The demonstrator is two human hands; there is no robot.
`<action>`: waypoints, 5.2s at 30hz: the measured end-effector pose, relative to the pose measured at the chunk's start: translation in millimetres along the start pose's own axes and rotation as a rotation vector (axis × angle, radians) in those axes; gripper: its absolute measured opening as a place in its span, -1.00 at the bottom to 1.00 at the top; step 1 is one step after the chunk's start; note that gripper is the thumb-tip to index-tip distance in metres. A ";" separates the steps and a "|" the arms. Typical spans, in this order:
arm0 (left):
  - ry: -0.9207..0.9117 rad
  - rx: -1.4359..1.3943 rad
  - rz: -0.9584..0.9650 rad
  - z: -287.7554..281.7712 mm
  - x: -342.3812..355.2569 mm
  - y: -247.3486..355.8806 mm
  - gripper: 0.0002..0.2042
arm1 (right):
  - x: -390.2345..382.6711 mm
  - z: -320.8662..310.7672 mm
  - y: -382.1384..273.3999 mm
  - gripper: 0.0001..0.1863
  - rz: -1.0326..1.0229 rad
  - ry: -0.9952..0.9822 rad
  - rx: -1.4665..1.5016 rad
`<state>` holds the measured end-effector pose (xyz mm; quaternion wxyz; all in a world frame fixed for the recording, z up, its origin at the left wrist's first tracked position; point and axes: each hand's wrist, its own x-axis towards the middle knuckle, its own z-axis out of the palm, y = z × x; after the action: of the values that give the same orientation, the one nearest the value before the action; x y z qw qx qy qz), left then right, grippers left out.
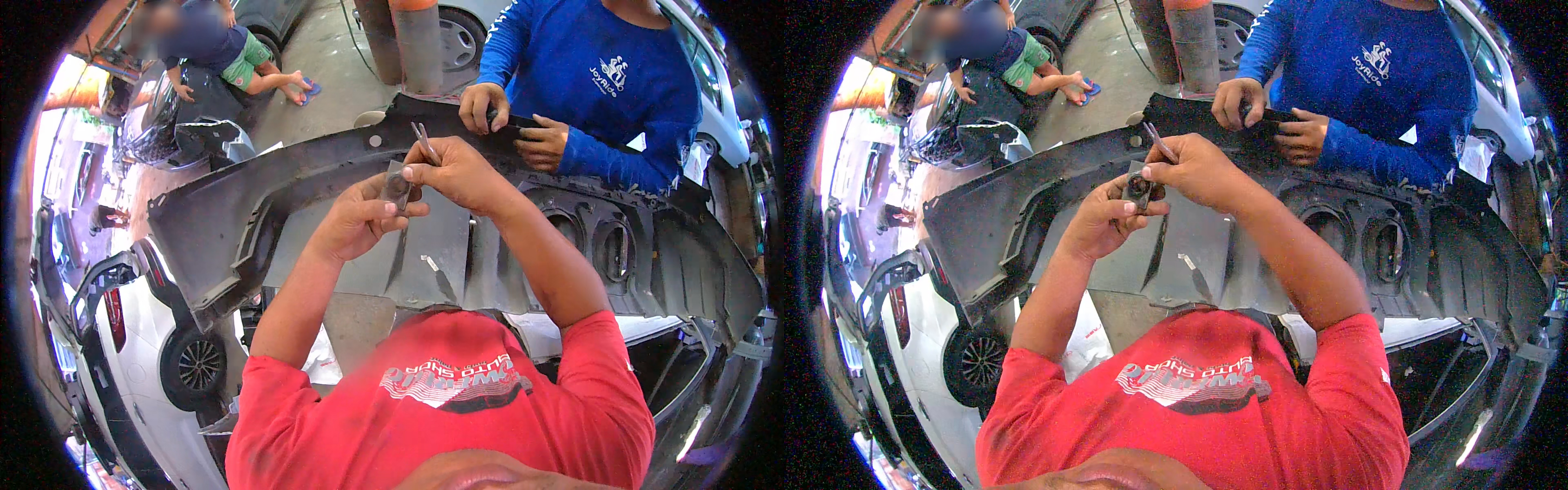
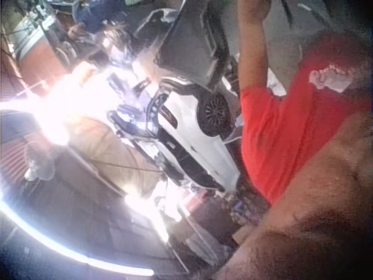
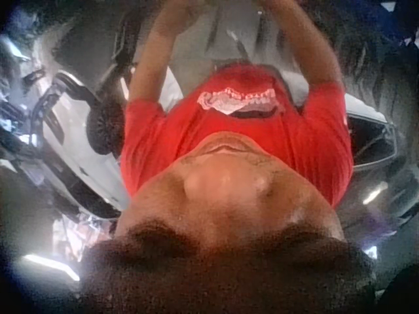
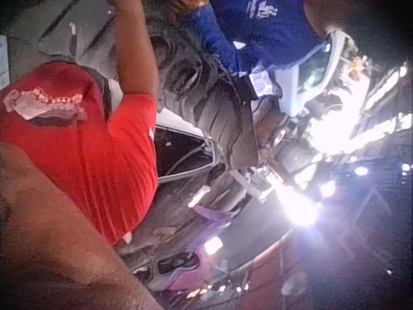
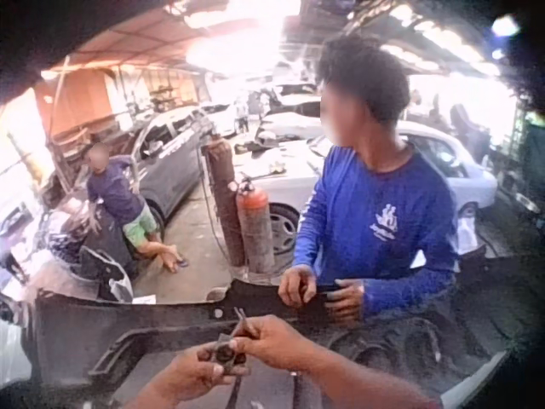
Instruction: The person handles a welding torch and a metal disc near a white car, then works on a detached car bumper with a wrench and fasteners. They remove and install fasteners on the bumper while another person assists.
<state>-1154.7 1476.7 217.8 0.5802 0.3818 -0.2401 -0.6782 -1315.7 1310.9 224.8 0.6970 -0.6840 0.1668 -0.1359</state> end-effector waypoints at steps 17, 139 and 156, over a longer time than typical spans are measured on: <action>0.476 0.283 0.032 29.1 -16.8 -61.8 -0.72 | -87.6 -16.3 39.3 -0.58 0.101 0.269 -0.321; 0.348 2.247 0.606 37.3 166.6 -26.6 -0.54 | -285.5 -343.0 75.6 -0.69 0.230 0.704 -0.968; -0.355 1.948 0.593 164.1 414.3 -126.3 -0.45 | -279.3 -373.7 144.8 -0.80 0.450 0.547 -1.594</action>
<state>-1376.3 1082.1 118.9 0.1195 0.5057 -0.8518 -0.0660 -1731.1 1092.1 89.9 -0.0437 -0.8620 0.5051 0.0027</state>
